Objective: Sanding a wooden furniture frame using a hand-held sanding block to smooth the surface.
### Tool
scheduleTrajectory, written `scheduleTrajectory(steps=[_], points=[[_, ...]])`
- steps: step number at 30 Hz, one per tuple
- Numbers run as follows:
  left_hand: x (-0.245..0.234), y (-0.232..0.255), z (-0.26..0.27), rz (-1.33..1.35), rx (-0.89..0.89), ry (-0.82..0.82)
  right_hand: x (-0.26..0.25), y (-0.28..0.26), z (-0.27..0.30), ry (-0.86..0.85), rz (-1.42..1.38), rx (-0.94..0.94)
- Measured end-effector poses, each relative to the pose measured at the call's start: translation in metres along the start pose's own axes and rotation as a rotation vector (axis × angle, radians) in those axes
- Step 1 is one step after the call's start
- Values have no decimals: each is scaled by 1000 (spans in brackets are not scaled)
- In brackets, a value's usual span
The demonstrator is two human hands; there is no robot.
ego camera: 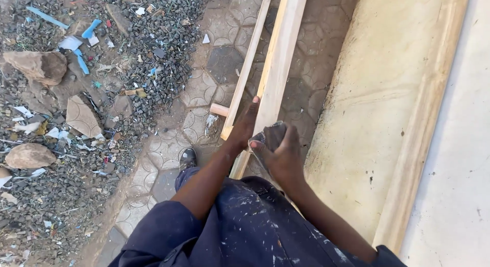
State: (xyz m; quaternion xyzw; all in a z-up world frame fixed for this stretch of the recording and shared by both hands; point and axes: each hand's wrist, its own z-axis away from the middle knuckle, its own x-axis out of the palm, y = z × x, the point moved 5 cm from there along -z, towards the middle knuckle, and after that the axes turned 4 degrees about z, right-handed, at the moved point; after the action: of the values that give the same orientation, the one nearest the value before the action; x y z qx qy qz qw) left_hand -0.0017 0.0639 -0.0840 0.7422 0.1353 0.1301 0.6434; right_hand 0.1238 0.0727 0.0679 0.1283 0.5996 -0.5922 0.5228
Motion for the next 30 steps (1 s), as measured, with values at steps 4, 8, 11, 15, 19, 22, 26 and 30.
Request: scheduleTrajectory(steps=[4, 8, 11, 15, 19, 22, 26, 30], points=[[0, 49, -8, 122, -408, -20, -14, -4, -101, 174, 90, -65], [1, 77, -2, 253, -513, 63, -24, -3, -138, 320, 20, -183], [-6, 58, 1, 97, -349, 27, -11, -11, -49, 195, 26, -176], [3, 58, -5, -24, 7, 57, -3, 0, 2, 25, 5, 43], [-4, 101, -11, 214, -337, 109, -17, -7, -94, 229, -51, -104], [5, 121, -8, 372, -389, 110, -28, -5, -127, 376, -3, -139], [2, 122, -6, 483, -435, 157, -13, -9, -39, 176, -156, -26], [5, 100, -5, 364, -393, 142, -10, 4, -6, 52, -62, 60]])
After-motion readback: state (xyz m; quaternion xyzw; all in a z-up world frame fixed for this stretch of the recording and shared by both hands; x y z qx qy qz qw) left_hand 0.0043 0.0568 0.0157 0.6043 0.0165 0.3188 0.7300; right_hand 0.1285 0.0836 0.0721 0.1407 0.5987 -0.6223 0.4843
